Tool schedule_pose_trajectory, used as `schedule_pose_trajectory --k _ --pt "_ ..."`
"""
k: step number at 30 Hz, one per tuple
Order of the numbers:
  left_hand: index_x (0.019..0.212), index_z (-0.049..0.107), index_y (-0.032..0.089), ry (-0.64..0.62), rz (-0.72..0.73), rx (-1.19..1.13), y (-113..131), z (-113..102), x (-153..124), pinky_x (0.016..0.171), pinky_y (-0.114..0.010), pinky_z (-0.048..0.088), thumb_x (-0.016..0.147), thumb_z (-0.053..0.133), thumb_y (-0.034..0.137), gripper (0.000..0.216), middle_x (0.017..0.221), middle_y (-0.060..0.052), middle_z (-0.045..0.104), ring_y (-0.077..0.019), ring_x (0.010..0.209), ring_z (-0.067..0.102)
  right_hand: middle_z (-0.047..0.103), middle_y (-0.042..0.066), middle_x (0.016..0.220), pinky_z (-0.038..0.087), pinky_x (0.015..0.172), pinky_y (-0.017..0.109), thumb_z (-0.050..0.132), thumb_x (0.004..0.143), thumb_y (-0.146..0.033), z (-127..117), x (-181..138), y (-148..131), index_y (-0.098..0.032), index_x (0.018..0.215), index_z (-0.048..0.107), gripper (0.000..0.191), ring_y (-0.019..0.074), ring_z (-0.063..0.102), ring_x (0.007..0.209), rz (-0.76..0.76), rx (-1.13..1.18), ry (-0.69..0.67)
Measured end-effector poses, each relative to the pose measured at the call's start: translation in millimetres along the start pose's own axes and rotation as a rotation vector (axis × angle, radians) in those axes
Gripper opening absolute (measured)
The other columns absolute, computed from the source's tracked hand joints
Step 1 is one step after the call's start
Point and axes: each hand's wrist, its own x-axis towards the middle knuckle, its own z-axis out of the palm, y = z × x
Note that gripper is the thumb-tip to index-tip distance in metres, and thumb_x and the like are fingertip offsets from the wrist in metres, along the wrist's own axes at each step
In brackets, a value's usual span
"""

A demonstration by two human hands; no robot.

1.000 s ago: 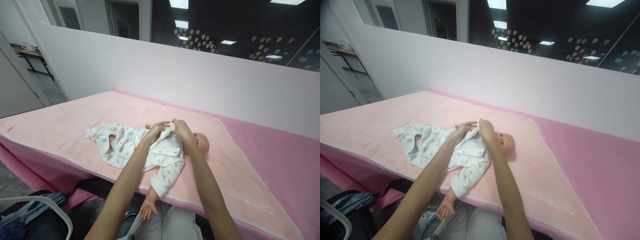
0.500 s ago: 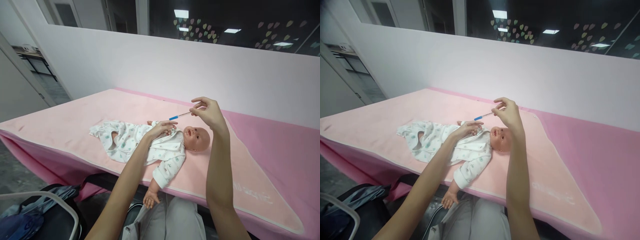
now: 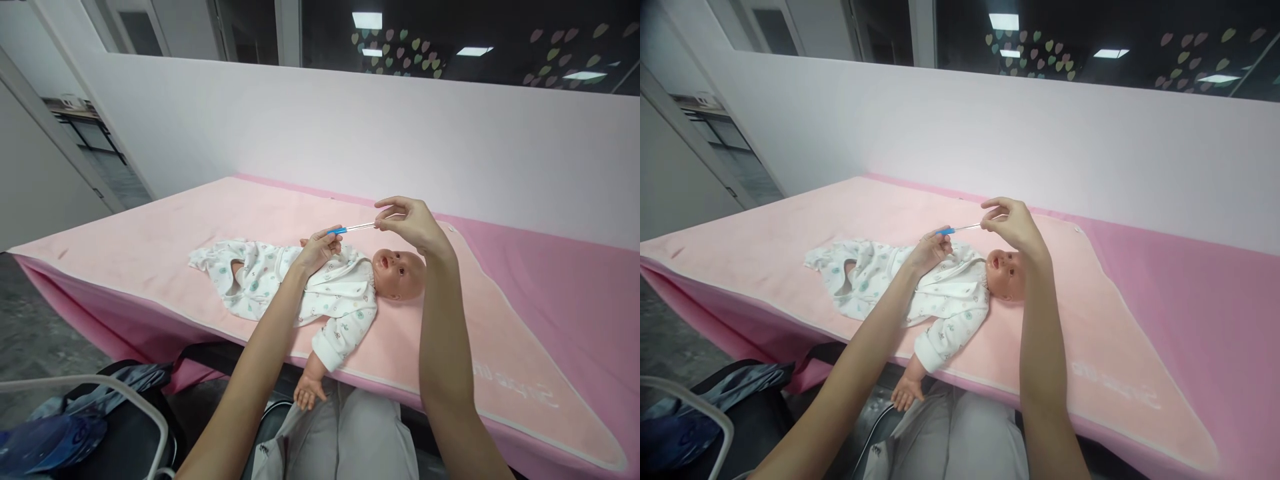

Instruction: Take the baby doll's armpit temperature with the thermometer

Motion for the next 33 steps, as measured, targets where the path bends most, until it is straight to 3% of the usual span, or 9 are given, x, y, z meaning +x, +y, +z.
schedule_pose_trajectory --k 6,10,14,18,22,25,29,33 --pt "0.097 0.068 0.015 -0.04 0.009 0.114 -4 1 0 0.058 -0.022 0.04 0.061 0.077 0.03 0.04 0.078 -0.003 0.063 -0.0052 0.056 0.048 0.066 0.004 0.078 0.052 0.075 0.034 0.063 0.068 -0.017 -1 -7 -9 -0.015 0.101 0.062 0.033 0.0165 0.064 0.077 -0.037 -0.064 0.042" --pt "0.109 0.065 0.015 -0.192 -0.057 0.484 -5 10 -6 0.055 -0.022 0.034 0.062 0.077 0.029 0.051 0.08 -0.003 0.063 -0.0044 0.055 0.045 0.066 0.004 0.077 0.052 0.075 0.035 0.065 0.071 -0.022 -11 -19 -29 -0.015 0.101 0.063 0.031 0.017 0.064 0.075 -0.112 -0.11 0.19" --pt "0.104 0.068 0.013 -0.244 -0.091 0.735 1 21 -14 0.062 -0.022 0.037 0.069 0.071 0.033 0.04 0.078 -0.004 0.064 -0.0097 0.067 0.052 0.067 0.003 0.075 0.052 0.074 0.034 0.067 0.07 -0.026 -24 -50 -35 -0.017 0.095 0.066 0.027 0.0176 0.065 0.074 -0.122 -0.2 0.255" --pt "0.096 0.07 0.012 -0.277 -0.147 0.791 6 23 -15 0.058 -0.022 0.036 0.072 0.067 0.036 0.034 0.083 -0.006 0.067 -0.0106 0.066 0.052 0.07 0.003 0.078 0.053 0.07 0.032 0.067 0.071 -0.032 -15 -111 -10 -0.019 0.086 0.069 0.019 0.0187 0.066 0.072 -0.052 -0.308 0.328" --pt "0.098 0.07 0.012 -0.351 -0.207 0.757 7 18 -13 0.051 -0.022 0.035 0.071 0.067 0.038 0.037 0.08 -0.007 0.067 -0.0087 0.055 0.047 0.07 0.003 0.079 0.054 0.069 0.035 0.062 0.077 -0.034 20 -175 34 -0.021 0.085 0.068 0.016 0.0206 0.066 0.07 0.02 -0.419 0.506" --pt "0.097 0.07 0.013 -0.4 -0.189 0.694 5 15 -14 0.066 -0.024 0.043 0.065 0.072 0.031 0.037 0.086 -0.008 0.068 -0.0142 0.072 0.058 0.07 0.005 0.082 0.053 0.073 0.037 0.052 0.084 -0.029 46 -207 63 -0.023 0.085 0.067 0.016 0.0219 0.067 0.077 -0.045 -0.591 0.614" --pt "0.094 0.07 0.013 -0.381 -0.152 0.744 1 14 -13 0.074 -0.026 0.045 0.063 0.074 0.028 0.034 0.086 -0.008 0.069 -0.0173 0.083 0.061 0.069 0.007 0.083 0.051 0.071 0.037 0.042 0.087 -0.02 65 -218 82 -0.022 0.085 0.065 0.023 0.0232 0.064 0.079 -0.014 -0.762 0.492" --pt "0.092 0.07 0.013 -0.342 -0.138 0.756 -3 13 -12 0.07 -0.025 0.044 0.063 0.074 0.029 0.034 0.084 -0.008 0.068 -0.0167 0.08 0.06 0.068 0.008 0.086 0.046 0.075 0.039 0.041 0.086 -0.017 74 -193 74 -0.019 0.092 0.064 0.024 0.025 0.06 0.084 -0.017 -0.858 0.34"
